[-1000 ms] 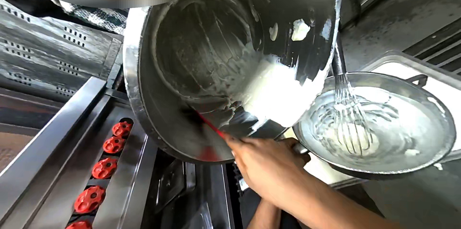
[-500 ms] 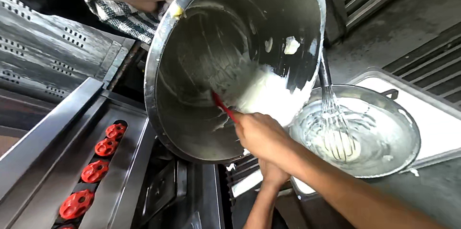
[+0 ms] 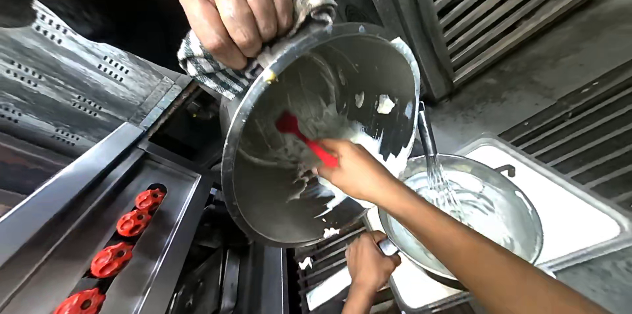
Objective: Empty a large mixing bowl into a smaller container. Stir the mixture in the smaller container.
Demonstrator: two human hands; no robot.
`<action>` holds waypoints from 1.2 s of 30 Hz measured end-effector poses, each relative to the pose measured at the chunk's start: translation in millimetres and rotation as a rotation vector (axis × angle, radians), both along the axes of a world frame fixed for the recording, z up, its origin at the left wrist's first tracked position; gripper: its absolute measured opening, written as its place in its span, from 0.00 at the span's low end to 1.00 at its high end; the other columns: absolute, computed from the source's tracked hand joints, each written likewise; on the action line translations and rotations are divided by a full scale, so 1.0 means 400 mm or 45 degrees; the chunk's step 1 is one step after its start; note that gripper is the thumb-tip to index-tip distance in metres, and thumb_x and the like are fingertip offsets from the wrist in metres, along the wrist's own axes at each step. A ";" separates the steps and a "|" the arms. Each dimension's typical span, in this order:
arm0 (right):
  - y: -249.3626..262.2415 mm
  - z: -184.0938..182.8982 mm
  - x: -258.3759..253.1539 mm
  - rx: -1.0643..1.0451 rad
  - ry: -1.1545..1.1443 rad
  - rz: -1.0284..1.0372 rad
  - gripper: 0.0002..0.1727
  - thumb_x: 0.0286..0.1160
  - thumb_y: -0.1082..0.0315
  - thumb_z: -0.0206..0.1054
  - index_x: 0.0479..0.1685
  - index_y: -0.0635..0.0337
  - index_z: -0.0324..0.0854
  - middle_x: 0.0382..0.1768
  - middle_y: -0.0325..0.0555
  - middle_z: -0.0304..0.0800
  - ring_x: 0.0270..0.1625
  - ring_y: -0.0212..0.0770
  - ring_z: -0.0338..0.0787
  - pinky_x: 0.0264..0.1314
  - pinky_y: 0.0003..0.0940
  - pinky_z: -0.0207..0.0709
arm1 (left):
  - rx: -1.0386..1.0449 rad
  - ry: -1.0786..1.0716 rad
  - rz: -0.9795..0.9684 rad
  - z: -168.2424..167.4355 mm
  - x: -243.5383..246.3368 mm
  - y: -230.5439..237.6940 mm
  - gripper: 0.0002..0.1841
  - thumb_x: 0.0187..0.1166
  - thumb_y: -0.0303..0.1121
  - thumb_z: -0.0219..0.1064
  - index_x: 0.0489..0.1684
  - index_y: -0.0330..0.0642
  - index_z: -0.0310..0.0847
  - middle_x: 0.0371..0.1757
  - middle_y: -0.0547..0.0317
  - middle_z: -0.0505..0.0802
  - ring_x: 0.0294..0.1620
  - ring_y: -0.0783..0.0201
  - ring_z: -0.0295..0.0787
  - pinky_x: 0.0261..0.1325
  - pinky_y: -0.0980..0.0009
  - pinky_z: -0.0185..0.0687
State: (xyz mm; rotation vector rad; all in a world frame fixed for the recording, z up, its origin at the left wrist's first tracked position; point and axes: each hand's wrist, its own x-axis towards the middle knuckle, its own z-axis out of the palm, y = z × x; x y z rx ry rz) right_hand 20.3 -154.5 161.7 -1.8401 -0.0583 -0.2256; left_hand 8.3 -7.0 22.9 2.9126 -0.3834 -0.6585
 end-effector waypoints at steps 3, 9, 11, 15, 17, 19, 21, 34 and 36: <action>-0.031 0.071 0.029 0.238 -0.290 -0.191 0.17 0.84 0.66 0.64 0.68 0.57 0.84 0.32 0.49 0.86 0.30 0.44 0.84 0.35 0.46 0.78 | 0.005 0.001 -0.016 -0.014 0.007 0.006 0.17 0.66 0.47 0.77 0.47 0.49 0.93 0.46 0.53 0.96 0.53 0.50 0.93 0.57 0.40 0.82; 0.037 -0.062 0.076 0.112 0.010 -0.069 0.14 0.84 0.68 0.61 0.62 0.59 0.85 0.39 0.58 0.89 0.39 0.55 0.90 0.41 0.57 0.82 | 0.032 0.001 -0.002 -0.004 0.004 0.009 0.17 0.67 0.47 0.77 0.47 0.48 0.93 0.47 0.52 0.96 0.53 0.50 0.92 0.58 0.41 0.82; 0.050 -0.111 0.065 -0.036 0.234 0.088 0.17 0.86 0.66 0.59 0.67 0.56 0.83 0.46 0.58 0.90 0.49 0.56 0.90 0.51 0.57 0.81 | 0.032 -0.010 0.010 -0.008 0.006 0.006 0.17 0.67 0.47 0.77 0.46 0.48 0.93 0.46 0.52 0.96 0.53 0.50 0.93 0.57 0.41 0.82; 0.003 -0.008 0.036 0.006 0.214 0.117 0.13 0.88 0.65 0.57 0.56 0.60 0.84 0.39 0.56 0.86 0.41 0.52 0.87 0.44 0.54 0.78 | 0.027 -0.011 0.016 -0.017 0.014 0.004 0.16 0.65 0.47 0.77 0.46 0.50 0.93 0.45 0.54 0.96 0.51 0.51 0.93 0.55 0.42 0.83; -0.016 0.075 0.038 0.087 0.024 0.039 0.12 0.86 0.67 0.57 0.54 0.60 0.85 0.36 0.53 0.85 0.39 0.50 0.86 0.41 0.54 0.77 | 0.030 0.002 0.016 -0.004 0.009 -0.002 0.16 0.66 0.46 0.76 0.46 0.48 0.92 0.45 0.52 0.96 0.52 0.50 0.92 0.56 0.42 0.82; -0.008 0.117 0.053 0.097 -0.095 -0.002 0.14 0.85 0.68 0.58 0.60 0.58 0.85 0.39 0.52 0.88 0.43 0.50 0.88 0.43 0.54 0.80 | 0.023 0.006 0.011 0.012 0.002 -0.009 0.16 0.68 0.45 0.75 0.47 0.47 0.92 0.48 0.50 0.95 0.55 0.49 0.91 0.58 0.42 0.81; 0.033 0.080 0.062 0.036 -0.053 0.034 0.12 0.84 0.68 0.59 0.58 0.59 0.84 0.41 0.54 0.88 0.44 0.52 0.89 0.45 0.55 0.81 | 0.017 0.010 0.005 0.013 0.001 -0.010 0.16 0.69 0.45 0.74 0.49 0.46 0.92 0.50 0.49 0.95 0.57 0.48 0.91 0.60 0.41 0.80; -0.007 0.059 0.077 0.134 -0.081 0.010 0.12 0.84 0.69 0.60 0.55 0.61 0.86 0.33 0.50 0.86 0.32 0.46 0.85 0.34 0.49 0.78 | 0.024 0.025 -0.004 -0.027 0.025 0.004 0.17 0.67 0.47 0.75 0.47 0.48 0.92 0.47 0.52 0.96 0.54 0.50 0.92 0.59 0.42 0.82; 0.050 -0.018 0.075 0.061 0.081 0.059 0.11 0.85 0.68 0.60 0.53 0.62 0.84 0.36 0.55 0.86 0.37 0.52 0.87 0.39 0.54 0.79 | 0.024 0.015 0.002 -0.012 0.017 -0.001 0.16 0.68 0.45 0.75 0.48 0.46 0.92 0.48 0.50 0.96 0.55 0.48 0.92 0.59 0.42 0.81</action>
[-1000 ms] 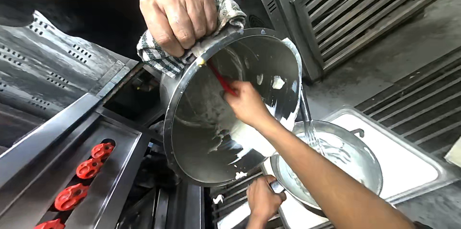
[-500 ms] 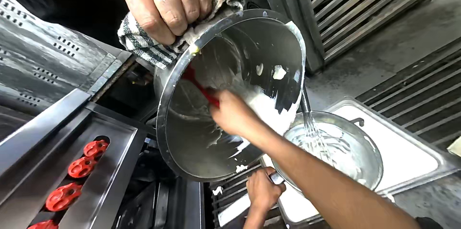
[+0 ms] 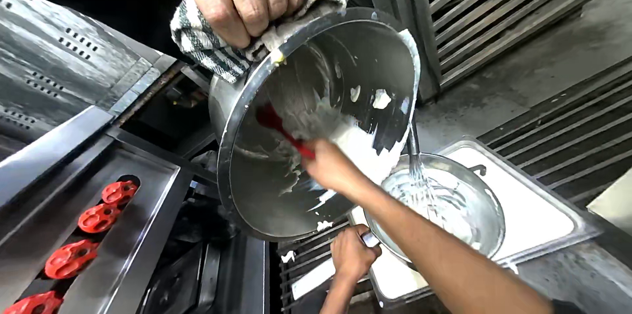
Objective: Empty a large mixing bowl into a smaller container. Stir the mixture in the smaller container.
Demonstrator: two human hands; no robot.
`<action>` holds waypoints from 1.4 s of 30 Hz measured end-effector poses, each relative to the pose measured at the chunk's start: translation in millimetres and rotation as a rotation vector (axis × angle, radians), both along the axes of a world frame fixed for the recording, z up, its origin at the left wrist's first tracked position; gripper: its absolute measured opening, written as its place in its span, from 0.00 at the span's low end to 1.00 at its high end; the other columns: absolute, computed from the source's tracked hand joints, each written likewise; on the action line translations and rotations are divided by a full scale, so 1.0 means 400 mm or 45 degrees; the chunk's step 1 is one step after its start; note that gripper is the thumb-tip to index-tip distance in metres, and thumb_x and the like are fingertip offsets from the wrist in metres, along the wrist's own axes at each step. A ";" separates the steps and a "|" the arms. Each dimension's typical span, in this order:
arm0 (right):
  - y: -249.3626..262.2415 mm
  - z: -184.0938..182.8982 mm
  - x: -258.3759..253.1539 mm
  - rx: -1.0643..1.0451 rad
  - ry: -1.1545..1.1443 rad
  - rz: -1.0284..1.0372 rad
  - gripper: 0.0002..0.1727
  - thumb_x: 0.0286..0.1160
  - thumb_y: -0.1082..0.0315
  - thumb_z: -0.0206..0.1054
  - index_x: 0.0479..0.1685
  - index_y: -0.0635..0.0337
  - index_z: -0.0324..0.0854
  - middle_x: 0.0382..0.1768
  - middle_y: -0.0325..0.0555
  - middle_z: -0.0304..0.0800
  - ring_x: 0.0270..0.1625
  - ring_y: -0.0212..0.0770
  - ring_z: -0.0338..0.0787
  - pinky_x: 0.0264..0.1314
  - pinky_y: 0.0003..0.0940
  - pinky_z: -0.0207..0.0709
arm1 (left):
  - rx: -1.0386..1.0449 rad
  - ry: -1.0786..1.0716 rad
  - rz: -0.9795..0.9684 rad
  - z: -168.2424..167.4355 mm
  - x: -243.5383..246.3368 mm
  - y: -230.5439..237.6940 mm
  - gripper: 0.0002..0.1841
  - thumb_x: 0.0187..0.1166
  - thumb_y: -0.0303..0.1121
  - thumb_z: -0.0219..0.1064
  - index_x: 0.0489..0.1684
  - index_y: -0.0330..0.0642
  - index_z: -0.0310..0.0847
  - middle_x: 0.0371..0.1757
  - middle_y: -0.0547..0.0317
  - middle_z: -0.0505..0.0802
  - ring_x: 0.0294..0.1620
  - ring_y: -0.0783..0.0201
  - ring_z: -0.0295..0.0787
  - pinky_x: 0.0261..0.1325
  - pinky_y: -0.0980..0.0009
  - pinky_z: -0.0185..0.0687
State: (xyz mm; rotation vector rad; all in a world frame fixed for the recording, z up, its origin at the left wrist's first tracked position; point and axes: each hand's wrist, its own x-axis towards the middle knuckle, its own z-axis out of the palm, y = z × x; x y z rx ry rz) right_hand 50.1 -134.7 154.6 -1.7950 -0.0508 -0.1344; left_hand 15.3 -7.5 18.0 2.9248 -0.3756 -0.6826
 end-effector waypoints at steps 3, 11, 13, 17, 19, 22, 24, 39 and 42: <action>0.020 -0.062 -0.014 -0.088 0.141 0.087 0.14 0.87 0.66 0.59 0.61 0.60 0.85 0.42 0.58 0.89 0.44 0.55 0.89 0.45 0.55 0.81 | -0.023 -0.017 0.004 -0.012 0.002 0.000 0.15 0.68 0.44 0.75 0.46 0.46 0.92 0.46 0.50 0.96 0.54 0.49 0.92 0.59 0.42 0.81; -0.078 0.147 -0.006 0.137 -0.113 -0.057 0.17 0.85 0.67 0.59 0.67 0.56 0.85 0.30 0.47 0.82 0.22 0.39 0.77 0.23 0.38 0.72 | -0.012 -0.019 -0.025 -0.058 0.015 0.021 0.16 0.67 0.46 0.75 0.48 0.49 0.93 0.47 0.53 0.97 0.54 0.50 0.93 0.59 0.42 0.82; -0.033 0.083 0.017 0.059 -0.016 -0.007 0.12 0.83 0.68 0.60 0.55 0.62 0.85 0.36 0.55 0.86 0.36 0.51 0.86 0.38 0.54 0.79 | -0.006 -0.039 -0.035 -0.053 0.007 0.017 0.16 0.68 0.46 0.73 0.47 0.47 0.92 0.46 0.51 0.96 0.55 0.49 0.93 0.59 0.42 0.81; -0.003 -0.054 0.012 -0.051 0.188 0.089 0.13 0.85 0.66 0.60 0.58 0.63 0.85 0.40 0.60 0.87 0.40 0.56 0.87 0.42 0.56 0.78 | -0.026 -0.056 -0.048 -0.080 0.013 0.025 0.17 0.68 0.47 0.75 0.49 0.49 0.93 0.47 0.52 0.97 0.55 0.49 0.93 0.60 0.41 0.82; -0.053 -0.028 0.013 -0.045 0.176 0.056 0.15 0.86 0.64 0.59 0.61 0.60 0.85 0.39 0.57 0.87 0.37 0.52 0.86 0.41 0.54 0.78 | -0.033 -0.053 -0.055 -0.090 0.017 0.029 0.18 0.67 0.48 0.75 0.50 0.50 0.93 0.48 0.53 0.97 0.55 0.50 0.93 0.60 0.41 0.82; -0.130 0.088 0.009 0.066 0.036 -0.100 0.17 0.90 0.60 0.57 0.63 0.58 0.85 0.30 0.50 0.82 0.26 0.43 0.79 0.30 0.44 0.75 | -0.033 -0.029 -0.035 -0.095 0.018 0.033 0.18 0.68 0.48 0.75 0.53 0.52 0.93 0.50 0.54 0.97 0.57 0.50 0.93 0.62 0.41 0.81; -0.149 0.119 0.033 0.127 -0.015 -0.187 0.17 0.90 0.59 0.56 0.63 0.54 0.86 0.25 0.44 0.78 0.19 0.37 0.74 0.21 0.35 0.70 | -0.030 -0.013 -0.020 -0.093 0.018 0.031 0.19 0.68 0.47 0.75 0.55 0.53 0.93 0.52 0.54 0.97 0.58 0.50 0.93 0.64 0.41 0.81; -0.223 0.027 -0.003 -1.293 0.219 -0.522 0.12 0.84 0.71 0.59 0.55 0.66 0.84 0.44 0.68 0.90 0.51 0.72 0.91 0.44 0.68 0.79 | -0.042 0.082 0.024 -0.056 0.030 0.041 0.22 0.72 0.48 0.72 0.63 0.54 0.89 0.59 0.50 0.95 0.64 0.46 0.90 0.69 0.39 0.78; -0.228 -0.038 -0.030 -1.312 0.319 -0.358 0.17 0.88 0.63 0.58 0.68 0.55 0.83 0.47 0.65 0.92 0.52 0.69 0.91 0.47 0.67 0.80 | -0.051 0.094 0.028 -0.038 0.035 0.049 0.22 0.74 0.48 0.71 0.64 0.52 0.89 0.60 0.48 0.95 0.66 0.44 0.89 0.69 0.37 0.77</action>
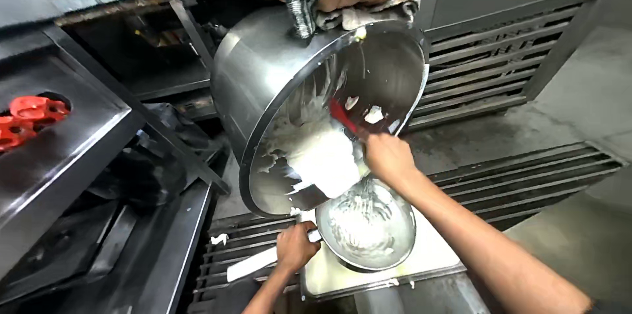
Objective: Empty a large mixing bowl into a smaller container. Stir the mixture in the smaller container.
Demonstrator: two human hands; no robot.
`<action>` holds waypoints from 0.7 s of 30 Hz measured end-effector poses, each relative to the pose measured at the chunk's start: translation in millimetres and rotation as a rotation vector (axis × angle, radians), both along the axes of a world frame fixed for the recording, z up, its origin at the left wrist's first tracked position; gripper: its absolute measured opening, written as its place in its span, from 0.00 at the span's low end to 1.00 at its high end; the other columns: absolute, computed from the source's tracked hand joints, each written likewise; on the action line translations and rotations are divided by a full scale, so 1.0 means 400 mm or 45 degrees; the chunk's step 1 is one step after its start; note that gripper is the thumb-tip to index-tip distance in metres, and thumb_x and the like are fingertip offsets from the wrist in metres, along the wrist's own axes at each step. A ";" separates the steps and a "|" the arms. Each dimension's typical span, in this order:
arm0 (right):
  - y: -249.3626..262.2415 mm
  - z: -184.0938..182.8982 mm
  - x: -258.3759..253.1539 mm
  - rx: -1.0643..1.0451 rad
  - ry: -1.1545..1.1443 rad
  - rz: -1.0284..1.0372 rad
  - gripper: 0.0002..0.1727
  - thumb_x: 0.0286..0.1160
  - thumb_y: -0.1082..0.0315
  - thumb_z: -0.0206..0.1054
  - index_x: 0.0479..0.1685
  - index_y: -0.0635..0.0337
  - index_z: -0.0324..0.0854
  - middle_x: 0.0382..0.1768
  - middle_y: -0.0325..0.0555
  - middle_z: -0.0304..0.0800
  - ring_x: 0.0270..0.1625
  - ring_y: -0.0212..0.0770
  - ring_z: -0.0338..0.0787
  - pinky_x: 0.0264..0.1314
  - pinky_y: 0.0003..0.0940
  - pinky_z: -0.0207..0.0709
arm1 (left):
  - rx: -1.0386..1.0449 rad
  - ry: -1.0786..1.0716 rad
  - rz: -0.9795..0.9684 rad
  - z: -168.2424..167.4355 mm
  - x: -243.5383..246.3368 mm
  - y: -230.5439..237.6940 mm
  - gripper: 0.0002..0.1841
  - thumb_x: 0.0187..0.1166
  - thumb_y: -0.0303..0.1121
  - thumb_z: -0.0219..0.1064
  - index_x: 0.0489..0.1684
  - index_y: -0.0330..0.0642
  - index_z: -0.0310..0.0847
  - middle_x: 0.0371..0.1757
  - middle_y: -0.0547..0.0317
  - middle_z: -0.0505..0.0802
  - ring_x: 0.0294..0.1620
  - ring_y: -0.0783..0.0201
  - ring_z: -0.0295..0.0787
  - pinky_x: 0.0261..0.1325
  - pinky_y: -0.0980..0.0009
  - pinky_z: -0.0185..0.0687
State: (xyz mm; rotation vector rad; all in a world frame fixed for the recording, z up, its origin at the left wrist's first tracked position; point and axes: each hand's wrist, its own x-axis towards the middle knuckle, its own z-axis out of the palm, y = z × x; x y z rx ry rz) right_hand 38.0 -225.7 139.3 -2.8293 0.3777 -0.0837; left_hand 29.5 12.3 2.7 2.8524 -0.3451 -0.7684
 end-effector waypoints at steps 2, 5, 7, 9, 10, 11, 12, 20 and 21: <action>-0.007 -0.020 -0.036 0.042 0.100 0.098 0.20 0.89 0.57 0.58 0.76 0.40 0.82 0.51 0.59 0.93 0.56 0.65 0.91 0.53 0.67 0.80 | 0.005 0.007 0.020 0.012 0.001 0.007 0.22 0.74 0.48 0.71 0.65 0.52 0.89 0.61 0.48 0.95 0.66 0.44 0.89 0.69 0.37 0.77; -0.040 -0.024 -0.083 -0.055 -0.104 0.089 0.23 0.90 0.59 0.58 0.81 0.35 0.78 0.47 0.60 0.94 0.47 0.67 0.93 0.43 0.68 0.81 | -0.006 -0.009 0.055 0.029 0.001 0.023 0.21 0.75 0.48 0.71 0.64 0.54 0.89 0.61 0.48 0.95 0.66 0.44 0.89 0.69 0.37 0.77; -0.064 -0.046 -0.107 -0.129 -0.294 0.020 0.23 0.91 0.61 0.57 0.82 0.40 0.77 0.45 0.61 0.94 0.41 0.68 0.92 0.35 0.67 0.80 | 0.006 -0.020 0.068 0.043 -0.004 0.036 0.21 0.75 0.48 0.71 0.65 0.54 0.89 0.61 0.48 0.95 0.66 0.44 0.89 0.68 0.38 0.77; -0.080 -0.091 -0.136 -0.092 -0.311 -0.019 0.23 0.91 0.60 0.57 0.83 0.42 0.76 0.41 0.61 0.94 0.38 0.67 0.92 0.34 0.67 0.80 | 0.018 -0.023 0.076 0.060 -0.009 0.050 0.21 0.75 0.48 0.71 0.64 0.53 0.89 0.60 0.47 0.94 0.66 0.44 0.89 0.68 0.38 0.77; -0.083 -0.117 -0.157 -0.042 -0.277 -0.010 0.24 0.90 0.60 0.58 0.83 0.41 0.76 0.38 0.60 0.93 0.37 0.66 0.92 0.36 0.67 0.81 | 0.023 -0.028 0.080 0.067 -0.011 0.058 0.21 0.75 0.48 0.71 0.63 0.52 0.89 0.60 0.47 0.95 0.66 0.44 0.89 0.68 0.39 0.77; -0.084 -0.133 -0.179 0.003 -0.260 0.022 0.23 0.90 0.60 0.60 0.82 0.41 0.78 0.38 0.58 0.94 0.37 0.64 0.92 0.37 0.66 0.82 | 0.025 -0.034 0.078 0.074 -0.011 0.064 0.20 0.75 0.48 0.71 0.63 0.52 0.90 0.59 0.46 0.95 0.66 0.44 0.89 0.68 0.38 0.77; -0.087 -0.139 -0.198 0.002 -0.292 0.068 0.22 0.89 0.60 0.61 0.80 0.41 0.80 0.38 0.55 0.94 0.36 0.61 0.93 0.37 0.65 0.82 | 0.021 -0.053 0.074 0.077 -0.009 0.069 0.20 0.74 0.48 0.72 0.60 0.51 0.90 0.58 0.46 0.95 0.65 0.43 0.90 0.67 0.38 0.77; -0.172 -0.112 -0.261 -0.260 -0.557 -0.129 0.28 0.88 0.67 0.59 0.88 0.47 0.71 0.37 0.59 0.92 0.31 0.64 0.91 0.28 0.65 0.80 | 0.039 -0.057 0.093 0.079 -0.008 0.083 0.20 0.73 0.48 0.73 0.58 0.50 0.91 0.56 0.45 0.95 0.63 0.42 0.90 0.65 0.38 0.78; -0.166 -0.141 -0.264 -0.192 -0.477 -0.123 0.28 0.87 0.66 0.59 0.87 0.46 0.71 0.38 0.58 0.93 0.33 0.63 0.92 0.32 0.65 0.82 | 0.042 -0.053 0.097 0.076 -0.005 0.081 0.20 0.73 0.48 0.73 0.59 0.50 0.90 0.57 0.45 0.95 0.64 0.42 0.90 0.66 0.38 0.77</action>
